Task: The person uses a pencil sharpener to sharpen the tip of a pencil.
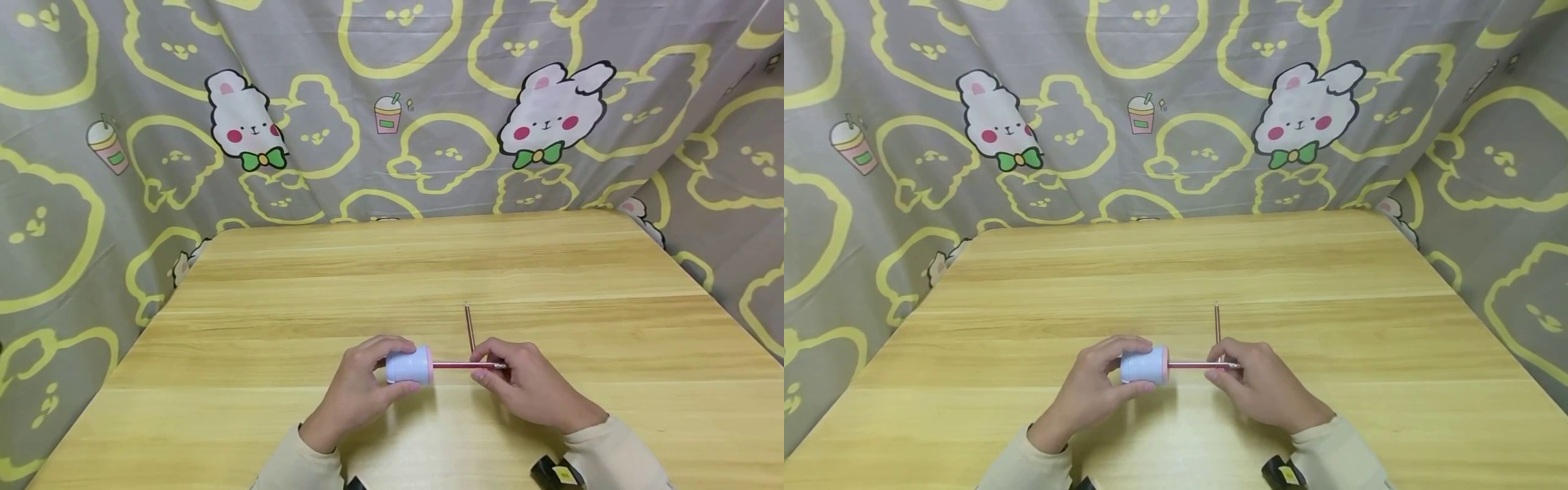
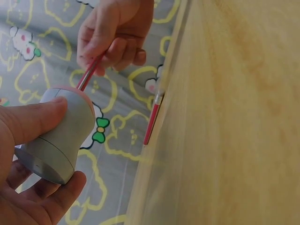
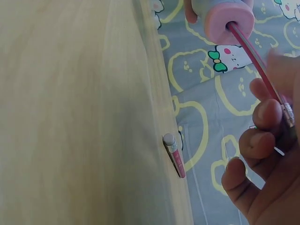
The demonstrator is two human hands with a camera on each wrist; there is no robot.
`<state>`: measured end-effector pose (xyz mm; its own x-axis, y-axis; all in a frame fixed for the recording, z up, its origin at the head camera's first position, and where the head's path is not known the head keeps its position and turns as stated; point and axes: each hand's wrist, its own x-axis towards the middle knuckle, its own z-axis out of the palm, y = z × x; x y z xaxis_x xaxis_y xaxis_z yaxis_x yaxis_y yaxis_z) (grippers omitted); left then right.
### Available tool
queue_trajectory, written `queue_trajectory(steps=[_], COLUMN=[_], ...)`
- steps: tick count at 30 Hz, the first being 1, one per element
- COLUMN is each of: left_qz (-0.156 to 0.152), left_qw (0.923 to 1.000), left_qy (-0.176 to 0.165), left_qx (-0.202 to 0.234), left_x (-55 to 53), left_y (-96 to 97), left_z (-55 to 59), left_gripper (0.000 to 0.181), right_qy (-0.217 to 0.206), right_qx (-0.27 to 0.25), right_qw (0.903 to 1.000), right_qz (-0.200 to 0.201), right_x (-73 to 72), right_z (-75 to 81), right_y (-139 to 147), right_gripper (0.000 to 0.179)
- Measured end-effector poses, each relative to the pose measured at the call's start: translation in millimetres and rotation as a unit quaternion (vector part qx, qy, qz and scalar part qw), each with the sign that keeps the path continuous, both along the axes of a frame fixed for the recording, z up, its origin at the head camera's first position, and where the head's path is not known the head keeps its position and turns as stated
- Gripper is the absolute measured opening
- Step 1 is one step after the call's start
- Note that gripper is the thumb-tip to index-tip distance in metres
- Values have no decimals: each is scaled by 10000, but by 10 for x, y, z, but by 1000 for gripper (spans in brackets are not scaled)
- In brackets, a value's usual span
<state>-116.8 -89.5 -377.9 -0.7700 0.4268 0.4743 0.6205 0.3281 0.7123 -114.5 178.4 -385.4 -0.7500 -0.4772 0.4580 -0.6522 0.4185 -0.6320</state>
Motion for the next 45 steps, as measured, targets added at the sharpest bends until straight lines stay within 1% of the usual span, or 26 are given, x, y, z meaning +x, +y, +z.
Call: queue_trajectory(steps=[2,9,12,15,17,22,24,28,34,39,45], left_qz=[11,-9,-2,3,5,16,27,22,-4,-32,-53], left_qw=[10000,10000,10000,10000,10000,10000,10000,10000,10000,10000,9999], left_qy=[-18,17,30,42,43,16,3,2,27,92,123], left_qx=[-14,-22,-22,-33,-34,-25,-28,-15,-9,6,1], left_x=[3,6,6,5,6,8,9,9,7,2,1], left_y=[4,6,3,1,1,5,5,4,5,-1,-6], left_z=[8,8,3,0,1,13,16,14,12,5,-4], left_gripper=[42,43,43,43,43,43,43,43,42,43,43], right_qy=[61,676,768,768,622,99,54,146,244,475,673], right_qx=[-23,8,43,93,101,43,2,-73,-65,14,89], right_qw=[10000,9977,9970,9970,9980,9999,10000,9998,9997,9988,9977], right_qz=[19,-60,-66,-80,-84,-40,16,97,45,-70,-88], right_x=[-1,-21,-27,-26,-21,1,4,-1,-8,-12,-27], right_z=[-3,-31,-34,-28,-20,-1,-2,-13,-13,-8,-15], right_y=[-1,5,8,9,8,7,9,12,4,-3,0], right_gripper=[13,18,19,21,20,7,12,19,17,18,20])
